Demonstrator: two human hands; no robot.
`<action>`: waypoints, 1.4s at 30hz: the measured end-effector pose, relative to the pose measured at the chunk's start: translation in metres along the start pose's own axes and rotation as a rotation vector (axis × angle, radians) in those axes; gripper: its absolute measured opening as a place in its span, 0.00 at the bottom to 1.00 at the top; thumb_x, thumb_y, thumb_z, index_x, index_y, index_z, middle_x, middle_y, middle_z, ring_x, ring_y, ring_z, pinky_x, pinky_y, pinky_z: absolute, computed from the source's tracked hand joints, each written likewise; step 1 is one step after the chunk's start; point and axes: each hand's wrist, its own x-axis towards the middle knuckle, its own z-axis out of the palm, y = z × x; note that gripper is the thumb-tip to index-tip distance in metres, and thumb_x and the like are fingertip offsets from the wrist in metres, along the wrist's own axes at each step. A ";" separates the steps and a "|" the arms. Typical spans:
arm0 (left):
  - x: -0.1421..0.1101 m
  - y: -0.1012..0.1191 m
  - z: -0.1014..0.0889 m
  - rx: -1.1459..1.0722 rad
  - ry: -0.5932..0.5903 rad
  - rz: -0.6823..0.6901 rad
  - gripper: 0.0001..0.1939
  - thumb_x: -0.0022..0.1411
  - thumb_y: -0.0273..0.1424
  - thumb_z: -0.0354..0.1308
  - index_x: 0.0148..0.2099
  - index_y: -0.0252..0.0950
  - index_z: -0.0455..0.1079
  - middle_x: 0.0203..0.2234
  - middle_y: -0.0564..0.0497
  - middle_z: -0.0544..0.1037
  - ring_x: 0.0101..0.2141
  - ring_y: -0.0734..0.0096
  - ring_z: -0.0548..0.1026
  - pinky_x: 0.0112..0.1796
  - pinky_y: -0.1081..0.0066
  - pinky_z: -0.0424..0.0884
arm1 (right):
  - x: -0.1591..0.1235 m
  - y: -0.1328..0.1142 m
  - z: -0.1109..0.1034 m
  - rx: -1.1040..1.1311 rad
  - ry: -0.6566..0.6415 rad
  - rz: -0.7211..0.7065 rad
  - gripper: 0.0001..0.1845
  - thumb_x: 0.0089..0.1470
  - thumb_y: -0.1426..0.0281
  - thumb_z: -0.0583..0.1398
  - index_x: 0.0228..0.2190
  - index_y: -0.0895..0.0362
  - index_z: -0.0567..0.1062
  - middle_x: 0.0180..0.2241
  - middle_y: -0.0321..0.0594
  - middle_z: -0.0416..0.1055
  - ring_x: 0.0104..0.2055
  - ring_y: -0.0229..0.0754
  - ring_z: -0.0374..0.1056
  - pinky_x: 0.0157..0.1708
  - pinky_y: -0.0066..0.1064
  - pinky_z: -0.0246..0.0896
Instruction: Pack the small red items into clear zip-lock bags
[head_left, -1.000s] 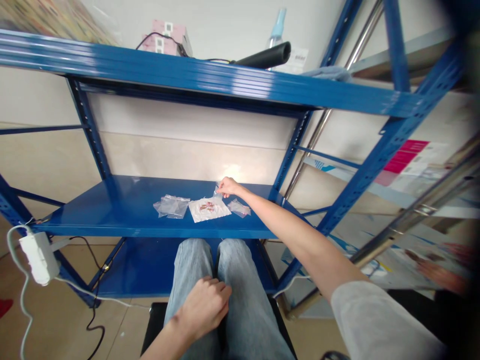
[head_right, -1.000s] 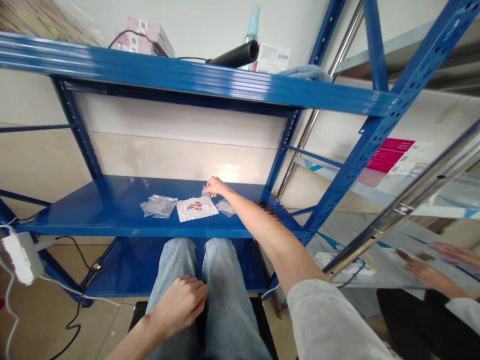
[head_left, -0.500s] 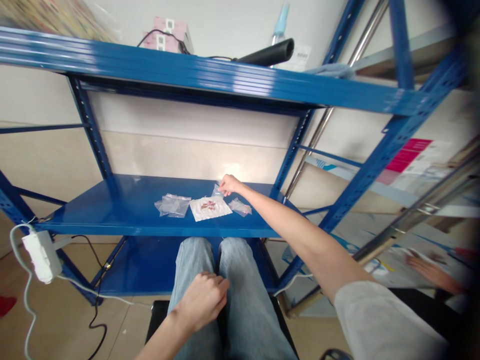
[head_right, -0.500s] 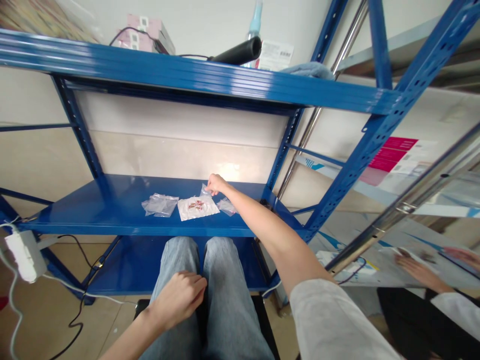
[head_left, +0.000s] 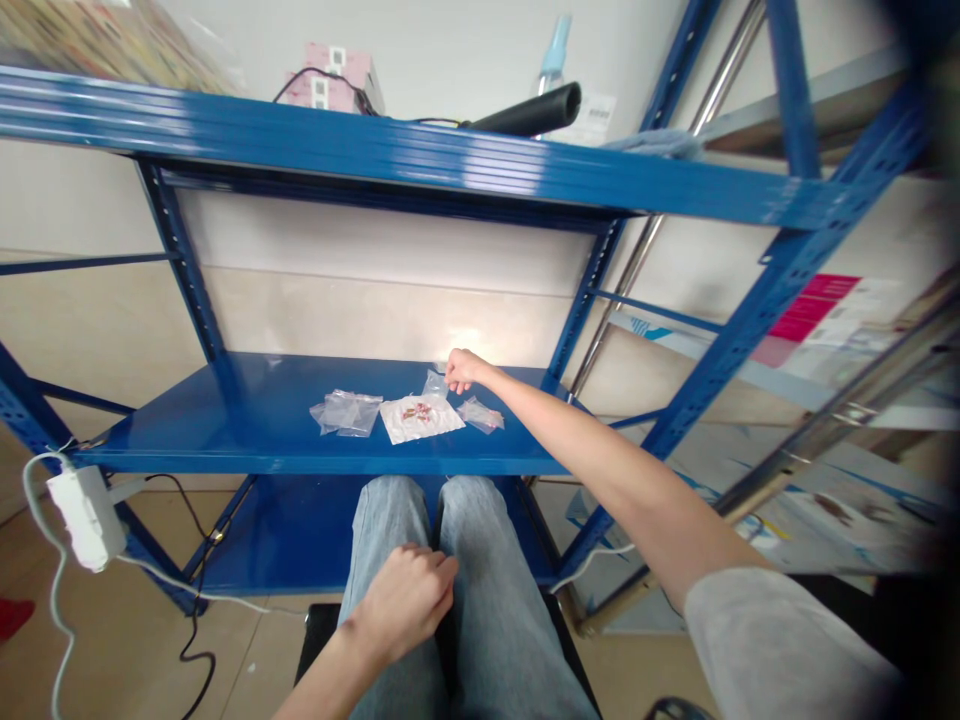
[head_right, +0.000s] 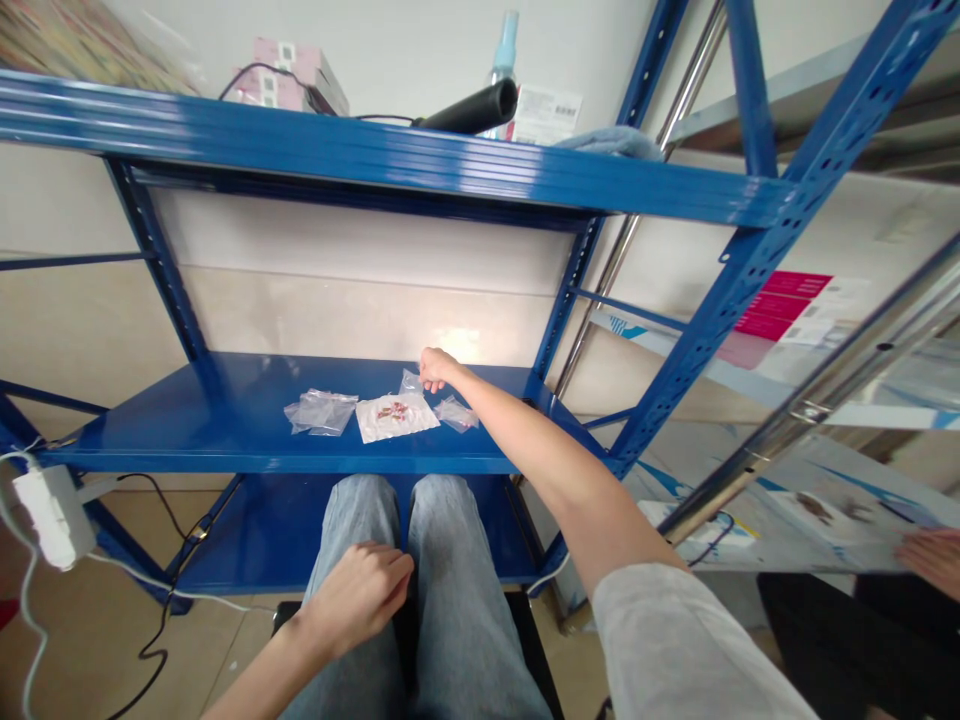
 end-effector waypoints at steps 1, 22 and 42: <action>0.000 0.000 0.000 0.000 -0.001 0.000 0.08 0.70 0.26 0.47 0.37 0.38 0.63 0.32 0.51 0.78 0.33 0.64 0.77 0.34 0.66 0.66 | 0.000 0.001 0.000 -0.005 0.005 -0.002 0.11 0.47 0.70 0.73 0.25 0.64 0.79 0.22 0.46 0.79 0.22 0.41 0.75 0.24 0.26 0.70; -0.002 0.001 0.002 -0.009 -0.051 -0.008 0.08 0.71 0.26 0.47 0.38 0.38 0.65 0.33 0.49 0.78 0.34 0.65 0.77 0.36 0.67 0.67 | -0.005 -0.005 0.003 -0.097 0.067 -0.083 0.05 0.50 0.76 0.66 0.24 0.62 0.78 0.23 0.45 0.79 0.22 0.40 0.75 0.26 0.25 0.68; -0.001 -0.001 0.002 -0.008 -0.023 -0.019 0.07 0.70 0.27 0.48 0.38 0.38 0.65 0.32 0.50 0.78 0.33 0.64 0.77 0.36 0.68 0.67 | -0.017 -0.084 0.064 -0.307 0.522 -0.586 0.08 0.61 0.75 0.55 0.39 0.58 0.75 0.45 0.47 0.74 0.41 0.43 0.71 0.42 0.31 0.63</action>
